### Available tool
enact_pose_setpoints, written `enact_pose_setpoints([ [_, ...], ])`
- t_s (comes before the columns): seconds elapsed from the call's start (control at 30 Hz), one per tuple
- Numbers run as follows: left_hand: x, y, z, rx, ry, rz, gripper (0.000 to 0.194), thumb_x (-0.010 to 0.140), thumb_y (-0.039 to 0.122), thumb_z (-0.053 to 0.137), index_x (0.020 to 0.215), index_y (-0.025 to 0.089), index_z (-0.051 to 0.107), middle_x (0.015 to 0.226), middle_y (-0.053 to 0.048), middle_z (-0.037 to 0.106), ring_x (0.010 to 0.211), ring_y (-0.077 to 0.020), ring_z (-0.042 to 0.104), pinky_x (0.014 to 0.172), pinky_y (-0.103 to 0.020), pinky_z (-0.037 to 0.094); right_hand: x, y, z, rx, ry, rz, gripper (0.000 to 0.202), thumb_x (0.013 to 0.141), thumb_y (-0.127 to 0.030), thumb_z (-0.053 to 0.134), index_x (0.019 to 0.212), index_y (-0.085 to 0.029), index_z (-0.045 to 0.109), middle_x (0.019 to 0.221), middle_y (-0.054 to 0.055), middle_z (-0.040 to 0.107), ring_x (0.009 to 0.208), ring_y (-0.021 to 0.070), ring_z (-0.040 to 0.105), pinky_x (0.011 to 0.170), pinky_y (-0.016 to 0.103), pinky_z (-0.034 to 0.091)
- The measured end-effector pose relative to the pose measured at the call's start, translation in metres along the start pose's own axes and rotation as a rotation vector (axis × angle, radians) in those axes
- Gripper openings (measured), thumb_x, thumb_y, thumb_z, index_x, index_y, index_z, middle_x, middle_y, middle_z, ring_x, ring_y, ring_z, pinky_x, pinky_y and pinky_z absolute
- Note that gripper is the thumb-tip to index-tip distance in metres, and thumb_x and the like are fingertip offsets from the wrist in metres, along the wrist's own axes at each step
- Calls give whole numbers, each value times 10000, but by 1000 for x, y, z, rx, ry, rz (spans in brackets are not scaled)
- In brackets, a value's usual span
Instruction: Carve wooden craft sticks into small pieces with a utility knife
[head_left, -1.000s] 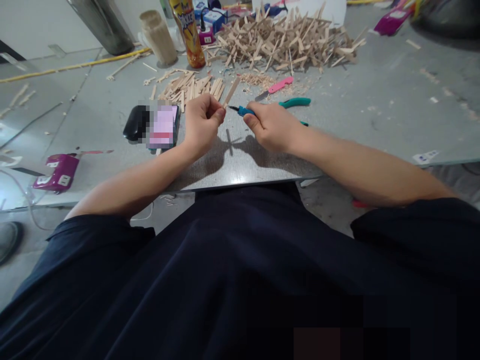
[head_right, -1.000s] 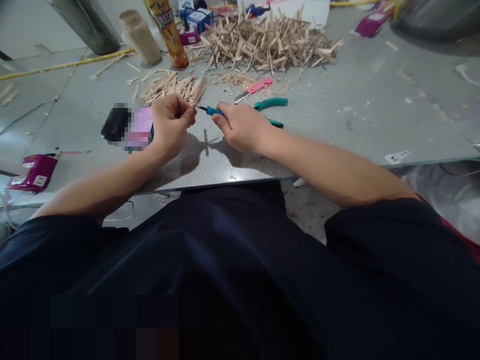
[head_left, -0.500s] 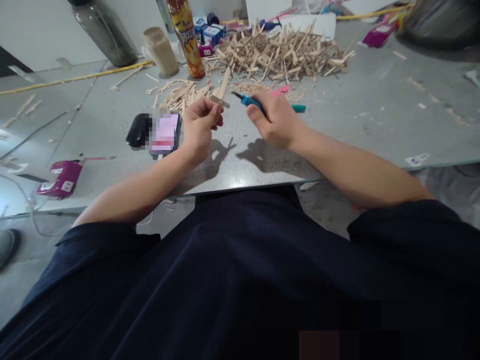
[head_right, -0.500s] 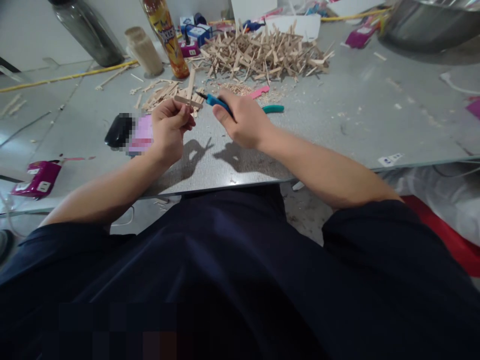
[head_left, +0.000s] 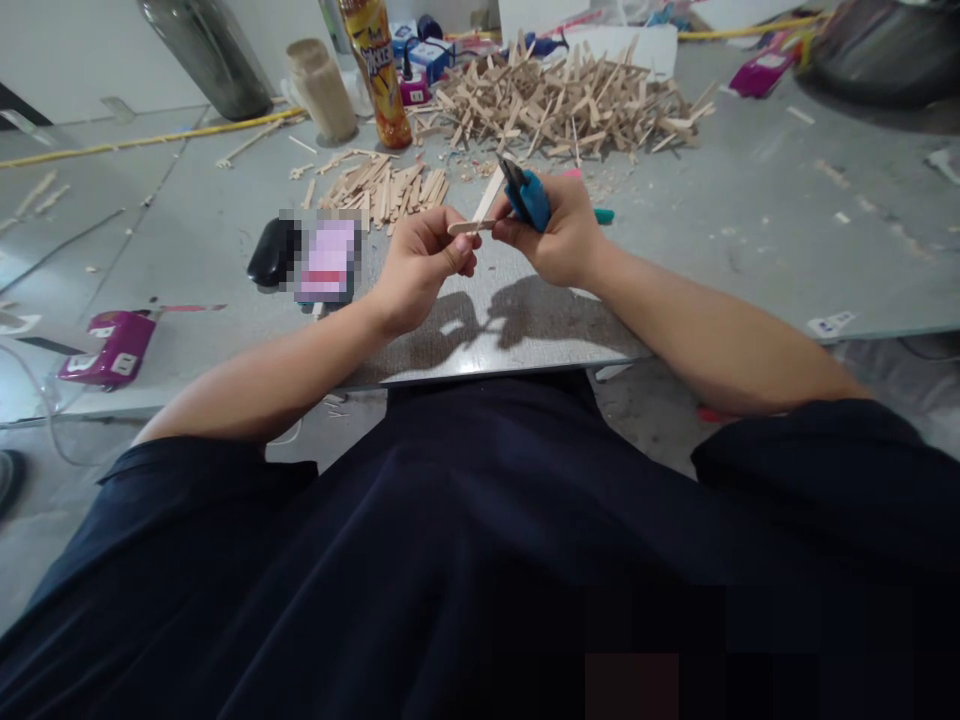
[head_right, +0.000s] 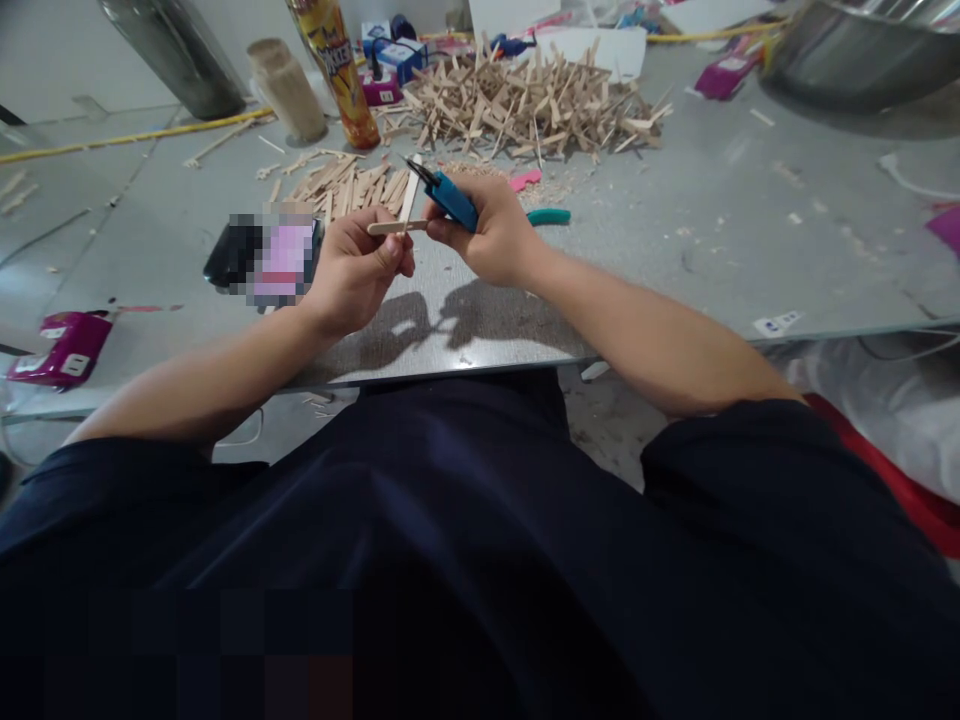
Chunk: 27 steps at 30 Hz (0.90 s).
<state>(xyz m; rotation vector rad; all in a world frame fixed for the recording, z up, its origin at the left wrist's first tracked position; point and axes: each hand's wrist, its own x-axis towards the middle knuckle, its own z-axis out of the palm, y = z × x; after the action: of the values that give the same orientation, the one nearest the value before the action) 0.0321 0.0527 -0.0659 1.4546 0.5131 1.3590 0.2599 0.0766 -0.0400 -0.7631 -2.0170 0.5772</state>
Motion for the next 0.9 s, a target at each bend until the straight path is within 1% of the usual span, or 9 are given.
enact_pose_setpoints([
  [0.1, 1, 1, -1, 46, 57, 41, 571, 909, 575, 1074, 796, 241, 624, 724, 58, 631, 594, -97, 649, 591, -248, 569, 9, 22, -7, 26, 18, 8, 578, 905, -862, 852, 910, -304, 699, 924, 47, 738, 871, 291, 672, 904, 534, 610],
  [0.17, 1, 1, 1, 112, 103, 78, 529, 985, 500, 1024, 804, 243, 598, 740, 58, 631, 584, -94, 648, 573, -242, 559, 15, 36, -14, 33, 85, 47, 641, 819, -914, 855, 865, -308, 652, 887, 44, 705, 834, 275, 625, 885, 534, 589],
  [0.23, -1, 1, 4, 178, 134, 98, 498, 1035, 494, 974, 817, 244, 602, 756, 49, 651, 572, -92, 652, 541, -231, 538, 18, 46, -21, 17, 92, 66, 685, 782, -976, 847, 837, -323, 648, 865, 43, 698, 847, 278, 604, 897, 542, 569],
  [0.37, -5, -3, 7, 272, 172, 76, 456, 1064, 533, 936, 877, 256, 626, 684, 63, 649, 506, -99, 629, 459, -217, 488, 19, 50, -26, -65, -44, 78, 663, 781, -1012, 868, 842, -369, 715, 917, 40, 734, 942, 300, 594, 962, 566, 528],
  [0.5, -2, -5, 3, 342, 199, 33, 418, 1083, 514, 920, 931, 272, 616, 596, 89, 618, 465, -115, 636, 416, -213, 455, 14, 45, -25, -223, -251, 49, 505, 919, -775, 860, 785, -354, 616, 882, 54, 703, 942, 329, 593, 943, 565, 503],
  [0.6, 1, -4, 3, 364, 207, 20, 425, 1099, 518, 903, 943, 275, 592, 580, 95, 619, 463, -121, 662, 414, -206, 451, 10, 43, -24, -334, -407, -23, 381, 937, -564, 816, 787, -319, 566, 873, 71, 664, 881, 328, 588, 829, 517, 452],
  [0.67, 0, -2, 4, 355, 208, 11, 438, 1096, 531, 906, 951, 276, 581, 565, 102, 617, 449, -121, 658, 417, -205, 452, 8, 43, -23, -365, -457, -32, 325, 943, -533, 791, 813, -302, 602, 863, 70, 658, 836, 308, 577, 763, 479, 396],
  [0.77, -2, 1, 8, 327, 207, -29, 438, 1090, 530, 914, 960, 275, 584, 566, 92, 654, 439, -119, 645, 437, -214, 467, 7, 41, -22, -349, -445, -15, 467, 965, -711, 786, 817, -293, 640, 796, 53, 641, 780, 277, 557, 733, 458, 361],
  [0.9, -4, 7, 12, 304, 232, -78, 409, 1101, 469, 911, 950, 270, 586, 583, 76, 695, 430, -108, 621, 452, -216, 449, 10, 28, -24, -277, -328, 8, 769, 892, -1055, 697, 751, -324, 506, 725, 37, 579, 753, 263, 512, 750, 482, 371],
])
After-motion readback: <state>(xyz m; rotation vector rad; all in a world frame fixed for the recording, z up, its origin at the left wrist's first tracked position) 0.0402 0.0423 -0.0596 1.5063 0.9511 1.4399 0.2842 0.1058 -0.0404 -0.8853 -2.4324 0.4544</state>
